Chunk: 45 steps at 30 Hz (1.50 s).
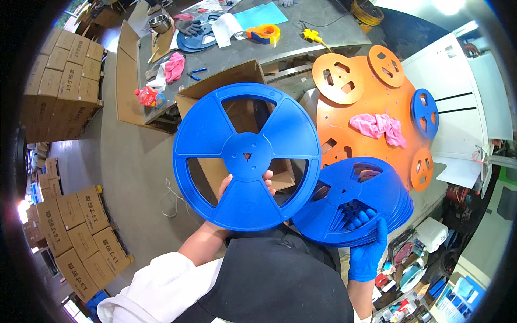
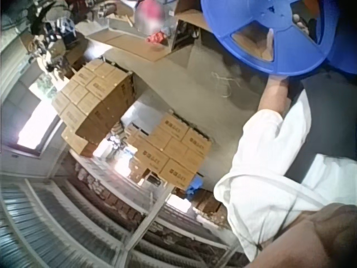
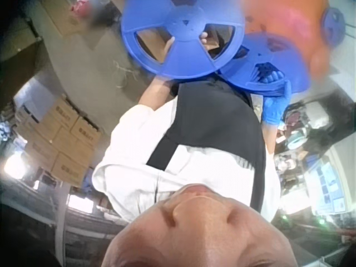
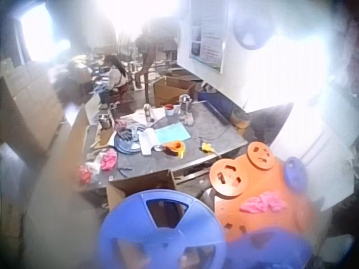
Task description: The person assembles a cardboard box, seals it with tape, and packs blue plastic reels into it. They then wipe the reels with a pink cloth and continue stacking them on a table.
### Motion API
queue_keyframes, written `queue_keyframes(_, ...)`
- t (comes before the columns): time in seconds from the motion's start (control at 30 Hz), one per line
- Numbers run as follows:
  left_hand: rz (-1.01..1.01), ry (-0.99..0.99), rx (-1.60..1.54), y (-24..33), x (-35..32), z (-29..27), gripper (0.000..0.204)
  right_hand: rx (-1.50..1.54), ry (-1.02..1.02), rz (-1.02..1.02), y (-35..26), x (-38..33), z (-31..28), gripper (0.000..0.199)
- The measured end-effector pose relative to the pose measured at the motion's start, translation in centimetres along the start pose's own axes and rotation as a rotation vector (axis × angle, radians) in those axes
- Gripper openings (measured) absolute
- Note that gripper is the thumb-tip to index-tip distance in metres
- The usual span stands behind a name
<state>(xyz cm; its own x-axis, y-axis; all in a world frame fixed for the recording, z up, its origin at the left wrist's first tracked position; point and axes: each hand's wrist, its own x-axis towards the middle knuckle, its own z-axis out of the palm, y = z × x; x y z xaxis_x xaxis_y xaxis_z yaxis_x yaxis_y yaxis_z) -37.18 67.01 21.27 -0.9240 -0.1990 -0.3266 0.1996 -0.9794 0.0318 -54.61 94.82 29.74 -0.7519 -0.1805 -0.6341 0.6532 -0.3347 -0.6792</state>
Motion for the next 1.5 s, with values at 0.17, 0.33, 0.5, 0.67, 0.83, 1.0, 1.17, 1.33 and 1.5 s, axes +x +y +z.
queue_keyframes(0.17,0.023,-0.015,0.033,0.5,-0.6,-0.7,0.074,0.051,-0.023,-0.010,0.4,0.1,-0.9,0.041)
queue_keyframes(0.33,0.102,0.068,0.115,1.5,-1.1,-2.7,0.065,0.112,-0.208,-0.021,0.5,0.3,-3.0,0.045)
queue_keyframes(0.5,0.163,0.290,0.214,3.5,1.9,-13.5,0.052,0.077,-0.238,-0.070,0.9,-0.4,-2.9,0.048)
queue_keyframes(0.67,0.275,0.638,0.336,4.5,7.8,-21.7,0.024,0.107,-0.311,-0.092,0.0,-1.0,-2.0,0.051)
queue_keyframes(0.83,0.034,0.809,0.516,4.8,10.5,-24.1,0.059,0.156,-0.360,-0.069,-0.9,-1.3,-2.1,0.055)
queue_keyframes(1.0,0.334,0.742,1.229,2.0,11.1,-10.2,0.068,0.372,-0.605,-0.030,-1.7,-0.7,-4.7,0.053)
queue_keyframes(1.17,0.721,0.294,2.020,-0.9,9.4,2.1,0.062,0.509,-0.737,-0.034,-1.0,-0.3,-5.1,0.052)
queue_keyframes(1.33,0.517,-0.170,2.284,-8.2,9.8,9.7,0.074,0.555,-0.788,0.048,-0.1,-0.3,-3.3,0.051)
queue_keyframes(1.5,0.528,-0.823,2.142,-13.6,8.3,9.9,0.074,0.507,-0.735,0.103,1.0,-0.8,-3.4,0.049)
